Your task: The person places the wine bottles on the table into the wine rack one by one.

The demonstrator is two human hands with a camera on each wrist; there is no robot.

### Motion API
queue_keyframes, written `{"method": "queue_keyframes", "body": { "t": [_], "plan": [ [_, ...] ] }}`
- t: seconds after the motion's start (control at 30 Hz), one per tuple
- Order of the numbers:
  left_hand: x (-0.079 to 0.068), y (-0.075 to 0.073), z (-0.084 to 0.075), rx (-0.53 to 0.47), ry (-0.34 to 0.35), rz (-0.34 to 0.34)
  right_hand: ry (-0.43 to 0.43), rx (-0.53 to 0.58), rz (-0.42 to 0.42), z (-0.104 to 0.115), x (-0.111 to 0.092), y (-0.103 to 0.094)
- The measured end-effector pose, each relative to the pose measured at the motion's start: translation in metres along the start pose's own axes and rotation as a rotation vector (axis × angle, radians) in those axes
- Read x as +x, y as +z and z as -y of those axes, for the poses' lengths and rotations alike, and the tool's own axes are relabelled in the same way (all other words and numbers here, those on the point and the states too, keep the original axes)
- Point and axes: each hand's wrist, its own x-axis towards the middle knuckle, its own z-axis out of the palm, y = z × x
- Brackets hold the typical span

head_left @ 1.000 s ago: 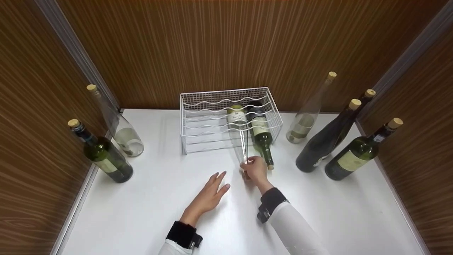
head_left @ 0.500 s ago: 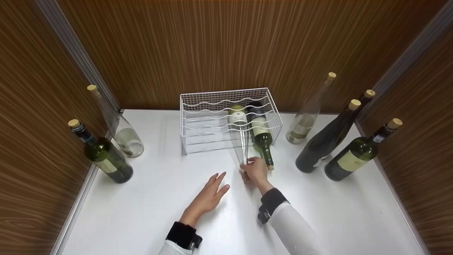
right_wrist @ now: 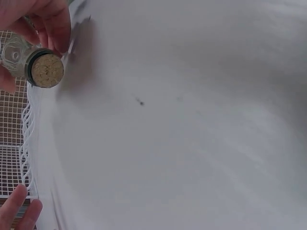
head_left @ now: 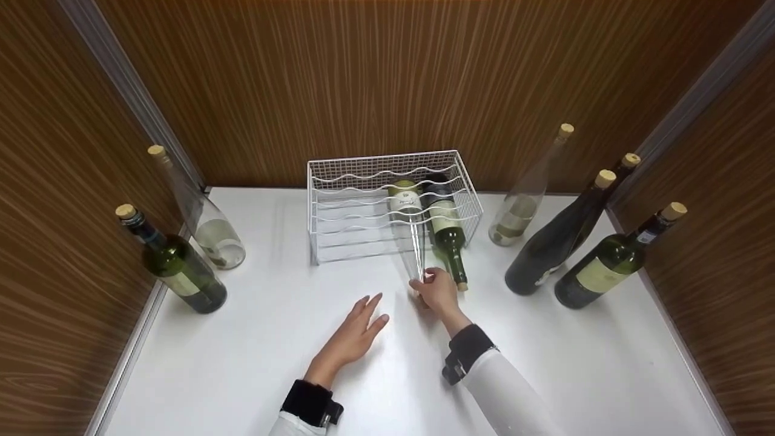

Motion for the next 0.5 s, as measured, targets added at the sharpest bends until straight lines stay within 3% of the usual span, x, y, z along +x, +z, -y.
{"method": "queue_keyframes", "body": {
  "t": [0.13,0.5],
  "plan": [
    [-0.001,-0.002,0.002,0.000,-0.002,-0.011,0.015,0.056,0.032,0.001,-0.003,-0.002],
    [-0.005,-0.012,0.008,-0.016,-0.030,-0.036,0.009,0.082,0.064,0.001,-0.011,-0.007]
  ]
}}
